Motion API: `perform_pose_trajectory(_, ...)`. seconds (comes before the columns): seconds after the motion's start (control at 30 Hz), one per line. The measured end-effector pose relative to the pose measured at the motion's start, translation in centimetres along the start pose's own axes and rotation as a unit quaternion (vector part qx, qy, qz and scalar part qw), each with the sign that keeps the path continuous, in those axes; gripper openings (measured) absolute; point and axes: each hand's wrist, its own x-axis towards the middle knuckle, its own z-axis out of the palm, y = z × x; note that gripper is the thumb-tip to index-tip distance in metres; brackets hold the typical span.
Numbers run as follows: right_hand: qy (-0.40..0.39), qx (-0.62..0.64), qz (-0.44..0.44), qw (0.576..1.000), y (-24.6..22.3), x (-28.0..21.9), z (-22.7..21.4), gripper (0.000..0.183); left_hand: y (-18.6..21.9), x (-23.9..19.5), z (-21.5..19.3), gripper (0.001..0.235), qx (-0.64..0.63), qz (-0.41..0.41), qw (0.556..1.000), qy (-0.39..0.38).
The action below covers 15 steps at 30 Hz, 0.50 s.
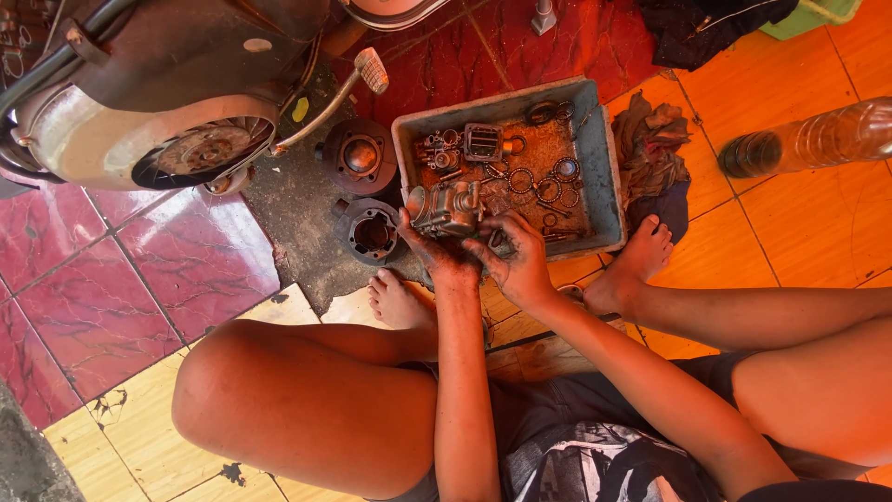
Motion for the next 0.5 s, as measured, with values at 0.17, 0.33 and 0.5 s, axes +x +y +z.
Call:
perform_pose_trajectory(0.17,-0.017,-0.030,-0.025,0.999,-0.1,0.5,-0.4,0.009,-0.2,-0.5,0.9,0.065,0.034,0.018,0.999,-0.010)
perform_pose_trajectory(0.33,-0.024,-0.039,-0.036,0.998,-0.3,0.3,-0.2,0.007,-0.2,0.5,0.4,0.072,0.038,0.027,0.999,0.010)
perform_pose_trajectory(0.5,-0.004,-0.045,-0.040,0.998,-0.6,0.2,-0.1,0.016,-0.8,-0.1,-0.2,0.062,-0.043,0.057,0.997,0.009)
